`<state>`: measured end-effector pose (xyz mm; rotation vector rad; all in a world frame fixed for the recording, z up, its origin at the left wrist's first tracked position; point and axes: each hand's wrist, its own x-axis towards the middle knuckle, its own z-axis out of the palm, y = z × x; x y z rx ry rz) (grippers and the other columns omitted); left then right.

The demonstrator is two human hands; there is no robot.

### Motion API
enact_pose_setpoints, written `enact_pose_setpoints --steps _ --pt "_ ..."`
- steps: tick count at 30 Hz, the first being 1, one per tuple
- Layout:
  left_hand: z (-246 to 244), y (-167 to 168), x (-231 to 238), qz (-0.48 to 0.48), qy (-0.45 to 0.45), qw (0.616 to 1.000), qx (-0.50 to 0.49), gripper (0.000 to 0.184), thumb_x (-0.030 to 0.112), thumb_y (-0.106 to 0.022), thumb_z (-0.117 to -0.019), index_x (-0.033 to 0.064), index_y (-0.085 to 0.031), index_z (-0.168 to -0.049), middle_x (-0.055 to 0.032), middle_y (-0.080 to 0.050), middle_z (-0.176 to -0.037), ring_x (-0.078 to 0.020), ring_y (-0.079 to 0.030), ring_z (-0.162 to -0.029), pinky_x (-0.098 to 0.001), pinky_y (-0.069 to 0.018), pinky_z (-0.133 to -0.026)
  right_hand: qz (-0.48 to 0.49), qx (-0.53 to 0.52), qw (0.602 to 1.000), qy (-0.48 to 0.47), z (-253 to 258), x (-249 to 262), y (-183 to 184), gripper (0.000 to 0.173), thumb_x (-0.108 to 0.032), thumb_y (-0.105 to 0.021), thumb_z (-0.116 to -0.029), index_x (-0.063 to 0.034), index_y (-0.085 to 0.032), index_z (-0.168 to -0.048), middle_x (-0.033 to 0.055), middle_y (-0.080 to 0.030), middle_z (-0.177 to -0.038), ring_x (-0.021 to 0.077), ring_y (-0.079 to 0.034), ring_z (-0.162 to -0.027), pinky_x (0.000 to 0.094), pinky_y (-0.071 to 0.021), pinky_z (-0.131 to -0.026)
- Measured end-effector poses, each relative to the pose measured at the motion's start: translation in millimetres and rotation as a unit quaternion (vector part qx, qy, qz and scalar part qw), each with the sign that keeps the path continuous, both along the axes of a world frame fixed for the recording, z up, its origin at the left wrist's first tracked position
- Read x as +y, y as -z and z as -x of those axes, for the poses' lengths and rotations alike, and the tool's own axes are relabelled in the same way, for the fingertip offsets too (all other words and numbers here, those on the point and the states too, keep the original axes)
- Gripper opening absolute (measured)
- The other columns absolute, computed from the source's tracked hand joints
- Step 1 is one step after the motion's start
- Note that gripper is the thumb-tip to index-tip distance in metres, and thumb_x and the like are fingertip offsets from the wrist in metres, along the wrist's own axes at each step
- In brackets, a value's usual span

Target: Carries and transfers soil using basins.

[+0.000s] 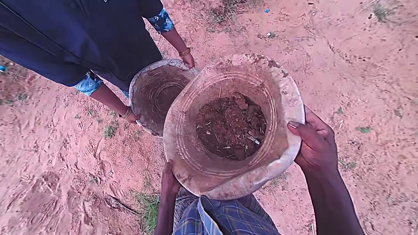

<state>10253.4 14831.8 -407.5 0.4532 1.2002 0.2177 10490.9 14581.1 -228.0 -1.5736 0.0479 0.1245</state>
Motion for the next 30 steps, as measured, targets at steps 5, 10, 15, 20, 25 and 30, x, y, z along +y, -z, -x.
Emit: enact_pose_setpoints --steps 5,10,15,20,25,30 --pt "-54 56 30 0.061 0.064 0.996 0.009 0.051 0.045 -0.024 -0.1118 0.009 -0.051 -0.136 -0.0128 -0.069 -0.113 -0.0229 -0.069 -0.101 -0.0465 -0.0589 -0.084 0.037 -0.042 0.998 -0.029 -10 34 -8 0.06 0.001 -0.05 -0.0852 -0.0041 -0.05 -0.145 -0.0026 -0.072 -0.111 0.0055 -0.071 -0.095 0.0238 -0.0606 -0.084" --pt "-105 94 43 0.048 0.127 0.986 0.094 0.045 0.038 -0.037 -0.1113 0.0071 -0.047 -0.142 -0.0182 -0.065 -0.118 -0.0275 -0.067 -0.1 -0.0494 -0.057 -0.083 0.071 -0.07 0.995 -0.029 -18 65 -17 0.062 0.003 -0.051 -0.0852 -0.0029 -0.047 -0.147 -0.0029 -0.072 -0.114 0.0047 -0.07 -0.096 0.0222 -0.06 -0.084" --pt "-118 119 46 0.075 0.202 0.969 0.119 0.05 0.044 -0.042 -0.1087 0.0075 -0.048 -0.142 -0.0184 -0.065 -0.119 -0.0287 -0.066 -0.103 -0.0516 -0.0565 -0.085 0.104 -0.086 0.989 -0.053 -22 102 -24 0.067 0.003 -0.054 -0.085 -0.0032 -0.043 -0.151 -0.0051 -0.072 -0.115 0.0027 -0.07 -0.096 0.0205 -0.0595 -0.083" --pt "-129 111 46 0.111 0.221 0.964 0.094 0.05 0.044 -0.034 -0.1109 0.0062 -0.051 -0.138 -0.0181 -0.065 -0.116 -0.0273 -0.066 -0.099 -0.0491 -0.056 -0.082 0.132 -0.134 0.978 -0.091 -19 139 -35 0.069 0.004 -0.055 -0.0847 0.0007 -0.04 -0.152 -0.0061 -0.072 -0.115 0.0004 -0.069 -0.092 0.0181 -0.0592 -0.079" --pt "-147 105 45 0.153 0.227 0.959 0.069 0.055 0.05 -0.031 -0.1098 0.0079 -0.05 -0.14 -0.0186 -0.065 -0.118 -0.0291 -0.066 -0.102 -0.0517 -0.0555 -0.084 0.158 -0.18 0.965 -0.109 -20 168 -52 0.067 0.003 -0.057 -0.0864 0.0032 -0.039 -0.151 -0.009 -0.072 -0.112 -0.0029 -0.067 -0.086 0.0149 -0.0576 -0.075" --pt "-158 104 34 0.192 0.252 0.946 0.07 0.061 0.056 -0.028 -0.1086 0.0084 -0.049 -0.141 -0.0195 -0.063 -0.123 -0.0312 -0.064 -0.107 -0.0545 -0.0537 -0.088 0.194 -0.219 0.945 -0.146 -19 195 -61 0.065 -0.001 -0.059 -0.0885 0.0053 -0.039 -0.15 -0.0081 -0.071 -0.11 -0.0045 -0.064 -0.082 0.0139 -0.0564 -0.073"
